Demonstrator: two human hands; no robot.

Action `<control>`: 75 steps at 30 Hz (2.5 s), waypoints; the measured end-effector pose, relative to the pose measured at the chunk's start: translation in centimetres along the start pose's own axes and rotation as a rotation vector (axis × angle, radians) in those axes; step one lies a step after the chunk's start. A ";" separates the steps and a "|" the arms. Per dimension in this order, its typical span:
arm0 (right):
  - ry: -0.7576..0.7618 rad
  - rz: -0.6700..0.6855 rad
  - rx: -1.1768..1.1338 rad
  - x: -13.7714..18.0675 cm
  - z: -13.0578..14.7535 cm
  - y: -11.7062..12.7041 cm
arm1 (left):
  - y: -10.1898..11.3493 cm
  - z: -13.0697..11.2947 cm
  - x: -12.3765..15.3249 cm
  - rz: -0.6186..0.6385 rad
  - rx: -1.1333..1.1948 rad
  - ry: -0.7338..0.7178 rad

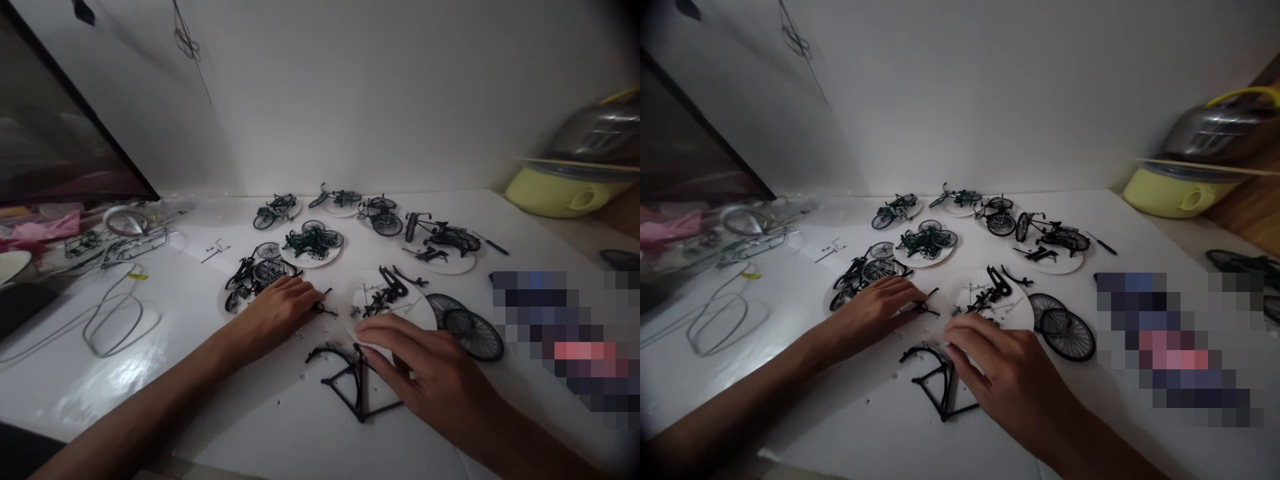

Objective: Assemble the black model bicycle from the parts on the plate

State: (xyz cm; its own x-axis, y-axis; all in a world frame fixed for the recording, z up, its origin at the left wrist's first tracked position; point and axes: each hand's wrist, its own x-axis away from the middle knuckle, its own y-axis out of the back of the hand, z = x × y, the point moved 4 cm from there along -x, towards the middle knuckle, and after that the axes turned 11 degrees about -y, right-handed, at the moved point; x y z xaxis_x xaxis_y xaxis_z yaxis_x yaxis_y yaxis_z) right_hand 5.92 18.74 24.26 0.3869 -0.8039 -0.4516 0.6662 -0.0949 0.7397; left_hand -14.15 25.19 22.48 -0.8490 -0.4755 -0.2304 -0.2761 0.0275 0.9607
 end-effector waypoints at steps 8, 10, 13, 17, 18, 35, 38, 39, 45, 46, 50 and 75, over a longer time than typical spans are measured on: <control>-0.076 -0.045 -0.026 -0.2 -1.1 0.3 | 0.3 0.3 0.4 -0.033 0.045 0.026; -0.078 -0.048 -0.029 -0.2 -1.2 0.3 | 0.9 0.1 0.5 -0.057 0.062 0.027; -0.059 -0.037 -0.038 -0.1 -0.9 0.2 | 2.1 -0.6 0.8 -0.093 0.123 0.009; -0.056 -0.028 -0.057 0.0 -0.7 0.1 | 3.2 -2.1 0.8 -0.124 0.257 -0.028; -0.065 -0.026 -0.060 0.0 -0.7 0.1 | 3.3 -2.5 0.7 -0.141 0.287 -0.049; -0.190 0.084 -0.376 -0.2 -1.4 -0.5 | 2.8 -3.9 0.0 -0.184 0.695 0.044; -0.184 0.111 -0.509 0.0 -1.4 -0.5 | 2.8 -3.4 0.2 -0.097 0.943 0.160; -0.179 0.117 -0.552 0.0 -1.4 -0.4 | 2.7 -3.3 0.4 -0.054 1.032 0.172; -0.132 0.063 -0.644 -0.4 -1.0 0.6 | 2.2 -2.3 0.8 -0.012 1.280 0.190; -0.112 0.047 -0.620 -0.5 -0.8 0.9 | 2.3 -2.1 0.8 -0.034 1.267 0.195; -0.036 0.034 -0.526 -0.9 -0.6 1.6 | 2.3 -2.5 0.8 -0.001 1.180 0.220; -0.297 0.111 0.101 -1.5 -7.7 6.1 | 2.6 -3.9 0.6 -0.333 0.105 -0.172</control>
State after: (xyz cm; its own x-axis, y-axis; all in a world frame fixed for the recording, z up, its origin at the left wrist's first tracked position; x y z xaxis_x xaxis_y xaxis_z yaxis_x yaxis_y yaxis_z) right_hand 14.31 23.89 25.57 0.2409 -0.9473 -0.2112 0.5579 -0.0429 0.8288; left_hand -13.61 21.57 25.49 -0.7657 -0.3196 -0.5582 -0.5865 -0.0092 0.8099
